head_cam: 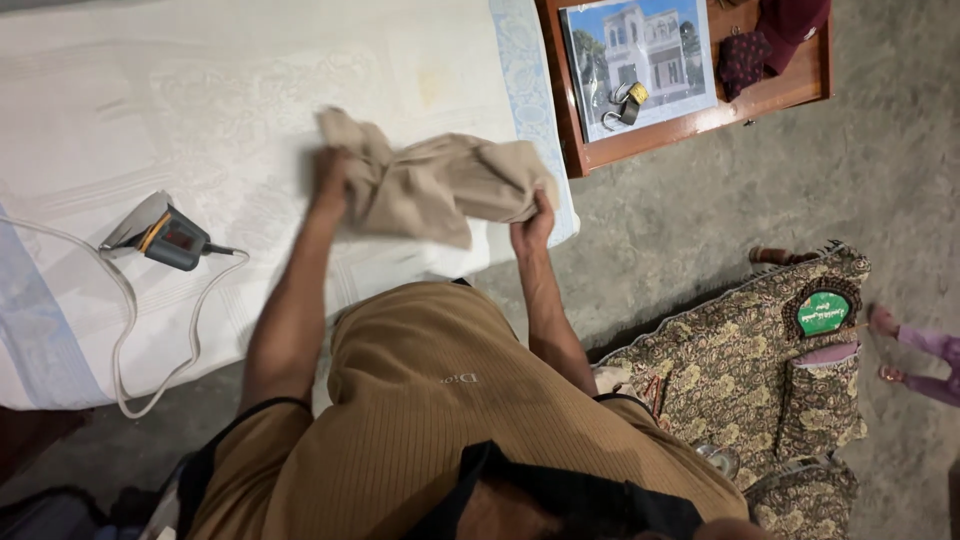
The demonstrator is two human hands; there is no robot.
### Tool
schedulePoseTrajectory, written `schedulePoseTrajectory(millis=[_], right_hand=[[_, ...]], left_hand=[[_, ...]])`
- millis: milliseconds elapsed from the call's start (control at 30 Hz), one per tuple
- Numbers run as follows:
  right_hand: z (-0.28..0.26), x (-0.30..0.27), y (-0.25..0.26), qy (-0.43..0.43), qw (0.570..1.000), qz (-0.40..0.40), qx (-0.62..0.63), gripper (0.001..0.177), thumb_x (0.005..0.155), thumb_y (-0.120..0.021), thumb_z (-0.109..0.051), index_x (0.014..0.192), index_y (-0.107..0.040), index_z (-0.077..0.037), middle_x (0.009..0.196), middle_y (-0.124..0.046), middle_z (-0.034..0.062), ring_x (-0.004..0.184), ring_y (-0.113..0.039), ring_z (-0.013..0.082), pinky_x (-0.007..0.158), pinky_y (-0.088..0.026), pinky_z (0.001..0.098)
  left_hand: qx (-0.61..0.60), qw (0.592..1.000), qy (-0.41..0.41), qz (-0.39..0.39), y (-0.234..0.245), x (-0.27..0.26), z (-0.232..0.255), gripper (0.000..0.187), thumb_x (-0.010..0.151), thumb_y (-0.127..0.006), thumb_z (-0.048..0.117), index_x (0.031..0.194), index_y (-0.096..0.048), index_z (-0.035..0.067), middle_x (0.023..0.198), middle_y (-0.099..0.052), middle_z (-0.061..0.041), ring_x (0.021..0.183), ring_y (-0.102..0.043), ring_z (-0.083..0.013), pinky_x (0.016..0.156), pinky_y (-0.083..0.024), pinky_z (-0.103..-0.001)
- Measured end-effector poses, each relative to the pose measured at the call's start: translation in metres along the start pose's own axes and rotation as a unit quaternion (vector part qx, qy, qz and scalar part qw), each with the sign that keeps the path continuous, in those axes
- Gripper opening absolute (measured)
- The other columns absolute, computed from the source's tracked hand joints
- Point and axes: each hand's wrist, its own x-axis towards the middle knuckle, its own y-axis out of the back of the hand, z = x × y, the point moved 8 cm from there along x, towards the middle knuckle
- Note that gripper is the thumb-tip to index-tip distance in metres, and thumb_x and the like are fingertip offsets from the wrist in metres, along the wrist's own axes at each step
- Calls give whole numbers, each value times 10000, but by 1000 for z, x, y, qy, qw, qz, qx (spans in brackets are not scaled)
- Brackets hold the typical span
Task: The person is ironing a pair of beige pants on an ironing board.
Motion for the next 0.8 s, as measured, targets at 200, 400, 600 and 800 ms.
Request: schedulePoseTrajectory(millis=[200,400,600,800], right_hand=[[-63,29,47,111,993,41,-18,440,1063,-471,-229,1446,-497,-12,1412,-603,160,1298,-587,316,1128,-482,469],[-69,38,36,112,989,48,-82,428,1068,-528,-197,1460,-492,-28,1417,-601,139,1283,-602,290,1077,-518,452],[-33,40,31,50,993,52,-92,473,1054,-559,-329,1441,-512,-60,1373,-628,93,1240,-624,256,1017,-548,428],[-27,33,47,31,975,135,-173,323,953,-608,-314,1199,-605,-105,1163,-635,76,1020,-635,210,800,-555,390]], left_hand=[[141,957,-39,251,155,5,162,438,1130,-519,311,1304,-584,-85,1184,-652,-183,1056,-590,-230,937,-534,-411],[337,842,-291,305,260,8,290,375,1035,-589,181,1363,-610,0,1320,-735,-189,1234,-715,-319,1090,-529,-436],[497,790,-223,283,218,-17,327,531,890,-759,254,1288,-559,-36,1149,-690,-233,1042,-669,-448,899,-502,-504],[402,889,-175,135,114,-39,255,172,1017,-657,111,1151,-615,10,956,-662,-89,900,-667,-193,794,-534,-377]])
